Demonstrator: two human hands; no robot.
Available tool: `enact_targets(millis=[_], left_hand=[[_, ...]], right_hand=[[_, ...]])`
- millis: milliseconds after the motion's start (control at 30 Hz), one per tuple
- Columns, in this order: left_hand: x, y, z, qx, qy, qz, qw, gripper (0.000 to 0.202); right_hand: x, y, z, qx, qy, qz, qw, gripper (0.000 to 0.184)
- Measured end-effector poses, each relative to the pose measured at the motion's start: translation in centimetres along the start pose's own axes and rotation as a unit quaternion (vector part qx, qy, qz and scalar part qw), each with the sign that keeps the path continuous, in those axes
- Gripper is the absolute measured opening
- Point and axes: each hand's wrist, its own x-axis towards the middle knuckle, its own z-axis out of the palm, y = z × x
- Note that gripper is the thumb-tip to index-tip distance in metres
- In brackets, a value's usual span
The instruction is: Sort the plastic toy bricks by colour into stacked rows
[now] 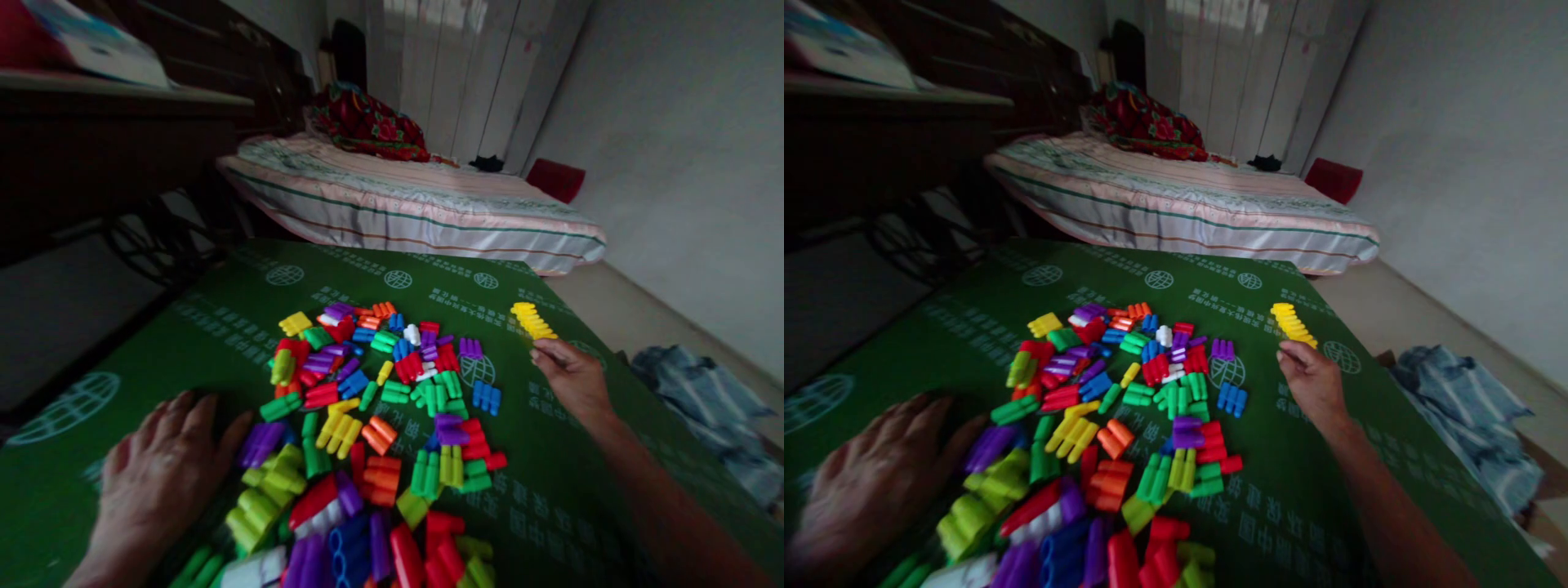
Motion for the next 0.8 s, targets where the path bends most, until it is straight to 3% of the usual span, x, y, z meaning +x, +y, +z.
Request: enact_targets(millis=[167, 300, 400, 633, 800], left_hand=[[-0.9, 1.2, -1.2, 0.027, -0.005, -0.014, 1.0, 0.069], [-1.1, 1.1, -1.0, 0.033, 0.005, -0.008, 0.999, 0.066], [-1.3, 0.8, -0.7, 0.035, 0.014, -0.004, 0.999, 0.066], [-1.3, 0.8, -0.4, 0.034, 0.022, -0.005, 0.999, 0.064], [-1.4, 0.8, -0.4, 0.033, 0.024, -0.002, 0.999, 0.063]], right_hand=[[-4.8, -5.9, 3.5, 0.031, -0.174, -0.089, 0.98, 0.02], [-6.5, -11.0, 6.6, 0.043, -0.266, -0.218, 0.938, 0.02], [-6.9, -14.0, 9.0, -0.003, -0.326, -0.284, 0.902, 0.022], [-6.6, -18.9, 12.9, -0.217, -0.448, -0.314, 0.809, 0.024], [-6.5, -20.0, 14.4, -0.297, -0.474, -0.323, 0.763, 0.026]])
